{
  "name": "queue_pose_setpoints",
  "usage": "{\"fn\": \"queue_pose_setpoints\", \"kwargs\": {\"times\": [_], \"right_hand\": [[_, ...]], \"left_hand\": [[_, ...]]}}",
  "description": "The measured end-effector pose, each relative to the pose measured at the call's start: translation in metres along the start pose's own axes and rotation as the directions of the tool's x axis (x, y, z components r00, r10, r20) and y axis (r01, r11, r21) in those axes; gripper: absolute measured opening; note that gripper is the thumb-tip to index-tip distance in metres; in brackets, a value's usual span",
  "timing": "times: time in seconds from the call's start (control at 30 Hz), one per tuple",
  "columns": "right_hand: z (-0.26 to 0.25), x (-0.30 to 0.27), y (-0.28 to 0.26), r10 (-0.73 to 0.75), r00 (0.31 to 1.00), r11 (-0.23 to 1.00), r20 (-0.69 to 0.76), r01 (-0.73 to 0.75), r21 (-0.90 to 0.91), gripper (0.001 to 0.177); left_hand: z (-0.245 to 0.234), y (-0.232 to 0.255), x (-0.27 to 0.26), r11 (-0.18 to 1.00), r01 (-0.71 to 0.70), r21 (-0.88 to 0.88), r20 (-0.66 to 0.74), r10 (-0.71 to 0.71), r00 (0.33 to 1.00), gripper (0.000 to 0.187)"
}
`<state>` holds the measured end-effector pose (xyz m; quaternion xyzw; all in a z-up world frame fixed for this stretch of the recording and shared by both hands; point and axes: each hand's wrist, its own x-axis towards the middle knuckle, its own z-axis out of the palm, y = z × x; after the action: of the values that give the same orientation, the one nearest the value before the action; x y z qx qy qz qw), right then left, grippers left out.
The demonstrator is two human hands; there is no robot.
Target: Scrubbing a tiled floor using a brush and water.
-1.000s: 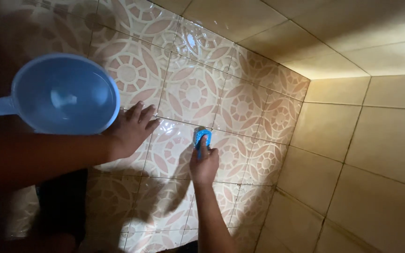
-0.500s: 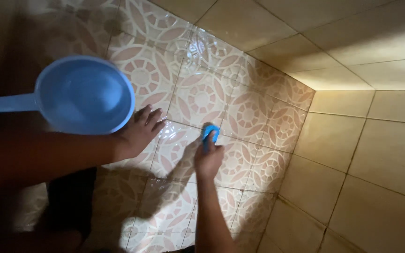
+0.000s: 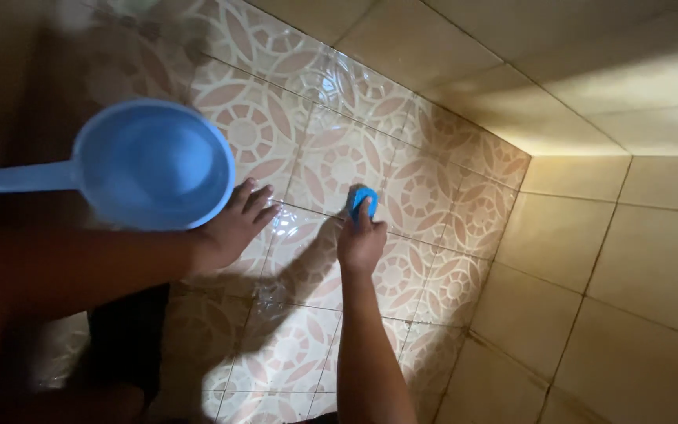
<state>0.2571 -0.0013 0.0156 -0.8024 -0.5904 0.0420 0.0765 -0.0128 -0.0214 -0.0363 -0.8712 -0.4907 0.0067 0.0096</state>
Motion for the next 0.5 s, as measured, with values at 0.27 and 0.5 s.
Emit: {"fn": "queue_pose_setpoints", "kwargs": {"times": [0.27,0.5], "right_hand": [[-0.025,-0.089,-0.049,-0.276,0.959,0.961,0.065,0.277,0.001,0.056],[-0.057,-0.016,-0.102,0.215,0.877,0.743,0.430,-0.433,0.511,0.067]], "left_hand": [[-0.010,-0.004,-0.004,0.996,0.074,-0.057,-0.100,-0.079,0.992,0.052],[-0.014,-0.009,-0.006,0.999,-0.041,0.005,0.104,0.040,0.994,0.060]]}}
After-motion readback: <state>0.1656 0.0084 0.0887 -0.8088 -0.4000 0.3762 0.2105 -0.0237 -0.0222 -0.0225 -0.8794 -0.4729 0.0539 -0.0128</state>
